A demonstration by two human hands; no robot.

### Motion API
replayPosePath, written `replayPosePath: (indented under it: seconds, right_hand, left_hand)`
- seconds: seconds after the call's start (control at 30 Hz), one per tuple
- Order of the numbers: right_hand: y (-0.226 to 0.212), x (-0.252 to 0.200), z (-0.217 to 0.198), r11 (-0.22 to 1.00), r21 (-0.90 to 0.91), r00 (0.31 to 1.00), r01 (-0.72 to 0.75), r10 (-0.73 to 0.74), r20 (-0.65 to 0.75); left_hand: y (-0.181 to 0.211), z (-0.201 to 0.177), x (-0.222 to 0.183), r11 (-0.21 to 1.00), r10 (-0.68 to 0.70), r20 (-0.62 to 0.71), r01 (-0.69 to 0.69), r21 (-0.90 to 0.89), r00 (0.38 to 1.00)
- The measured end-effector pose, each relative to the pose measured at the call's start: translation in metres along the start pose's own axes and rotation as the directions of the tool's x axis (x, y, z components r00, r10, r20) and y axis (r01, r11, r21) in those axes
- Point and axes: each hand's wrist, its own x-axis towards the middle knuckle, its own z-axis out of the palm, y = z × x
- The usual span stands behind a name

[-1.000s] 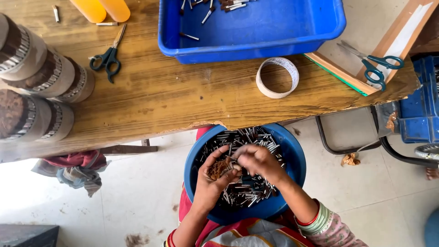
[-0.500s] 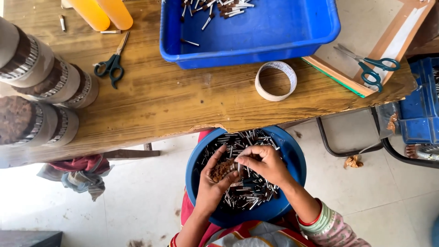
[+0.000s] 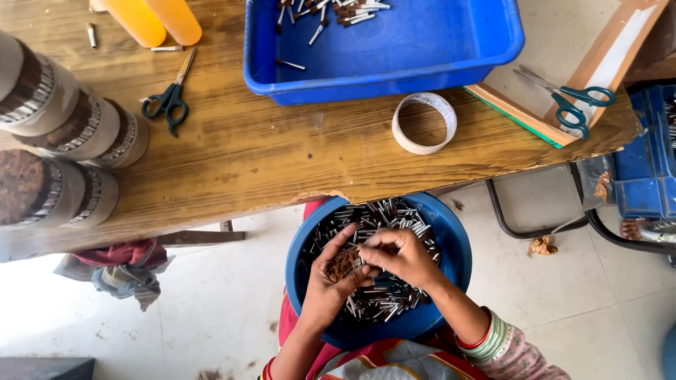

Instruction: Picking small metal components from a bowl on the lap and sorting them into containers on a workbench.

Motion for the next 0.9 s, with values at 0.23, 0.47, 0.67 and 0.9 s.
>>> replayPosePath:
  seconds: [0.23, 0.47, 0.67, 0.9]
  right_hand:
    - [0.023, 0.001, -0.009, 0.975, -0.140, 0.974, 0.173, -0.191, -0.124]
    - [0.040, 0.004, -0.020, 0.985, 0.089, 0.977, 0.151, -0.135, -0.165]
    - [0.020, 0.005, -0.007, 0.963, -0.039, 0.947, 0.267, -0.269, -0.173]
    - [0.021, 0.000, 0.000, 0.984, -0.136, 0.993, 0.114, -0.109, 0.041]
  left_hand:
    - [0.002, 0.000, -0.001, 0.999, -0.028, -0.002, 0.028, 0.016, 1.000]
    - [0.000, -0.002, 0.000, 0.999, -0.032, 0.008, 0.032, -0.021, 0.999]
    - [-0.002, -0.003, -0.001, 1.000, 0.022, -0.009, -0.022, 0.016, 1.000]
    - [-0.008, -0.003, 0.003, 1.000, -0.005, -0.002, 0.005, -0.010, 1.000]
